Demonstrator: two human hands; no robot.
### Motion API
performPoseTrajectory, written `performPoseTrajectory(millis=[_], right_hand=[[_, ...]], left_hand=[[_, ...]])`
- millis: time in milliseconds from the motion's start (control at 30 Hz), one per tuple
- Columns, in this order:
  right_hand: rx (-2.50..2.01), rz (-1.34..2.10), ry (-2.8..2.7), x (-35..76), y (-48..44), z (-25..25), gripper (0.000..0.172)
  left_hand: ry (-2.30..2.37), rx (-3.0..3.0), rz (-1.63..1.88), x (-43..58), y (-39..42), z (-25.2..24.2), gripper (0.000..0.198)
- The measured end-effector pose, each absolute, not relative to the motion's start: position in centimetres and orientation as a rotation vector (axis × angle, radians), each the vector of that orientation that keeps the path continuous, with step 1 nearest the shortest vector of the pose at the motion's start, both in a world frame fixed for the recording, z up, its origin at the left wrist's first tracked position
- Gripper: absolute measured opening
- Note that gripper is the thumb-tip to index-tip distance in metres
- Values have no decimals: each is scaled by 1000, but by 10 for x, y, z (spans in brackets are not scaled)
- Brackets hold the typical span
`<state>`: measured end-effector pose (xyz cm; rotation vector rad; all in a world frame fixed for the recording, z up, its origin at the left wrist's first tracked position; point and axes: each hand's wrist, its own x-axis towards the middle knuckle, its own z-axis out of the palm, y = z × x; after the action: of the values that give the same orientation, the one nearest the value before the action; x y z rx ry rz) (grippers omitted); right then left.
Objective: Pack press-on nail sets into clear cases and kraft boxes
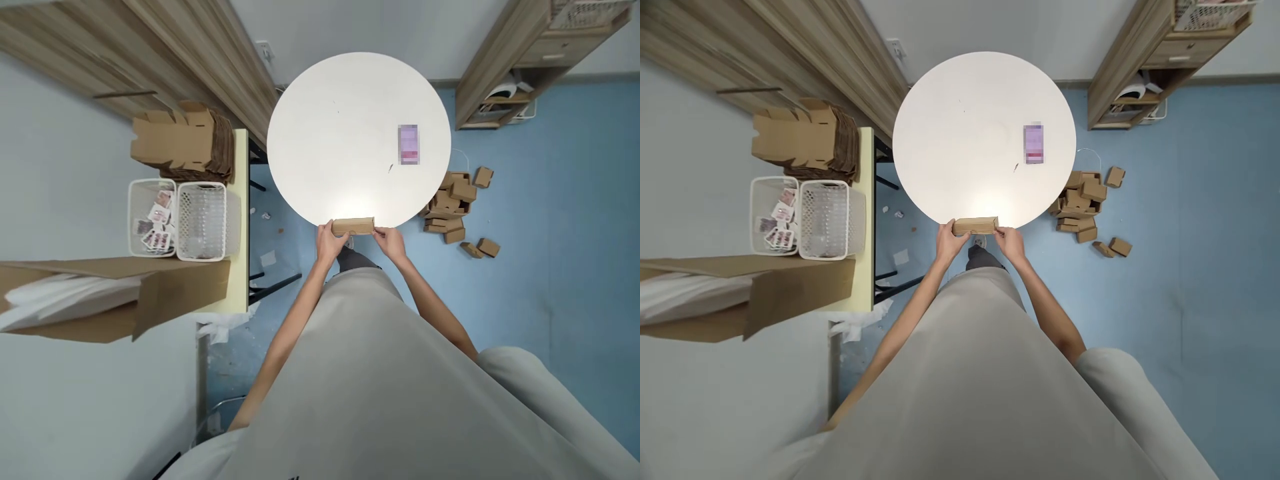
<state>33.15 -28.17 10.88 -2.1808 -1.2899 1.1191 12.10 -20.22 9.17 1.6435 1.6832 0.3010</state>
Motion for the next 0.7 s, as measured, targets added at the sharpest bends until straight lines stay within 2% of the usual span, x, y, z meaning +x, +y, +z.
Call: performPoseTrajectory(millis=[267,500,567,700], right_hand=[[-2241,1012,-1225,390,-372,137,36],[-2230,977,-1038,456,-412,126,38],[-2249,954,-958,487,-421,120,38],[-2322,915,-793,566,-444,113,37]], left_hand=[[1541,1633,331,188,-272,98,76],[1454,1646,269,244,-293,91,90],[1415,1592,240,274,-290,87,86],[1304,1520,207,362,-285,83,63]])
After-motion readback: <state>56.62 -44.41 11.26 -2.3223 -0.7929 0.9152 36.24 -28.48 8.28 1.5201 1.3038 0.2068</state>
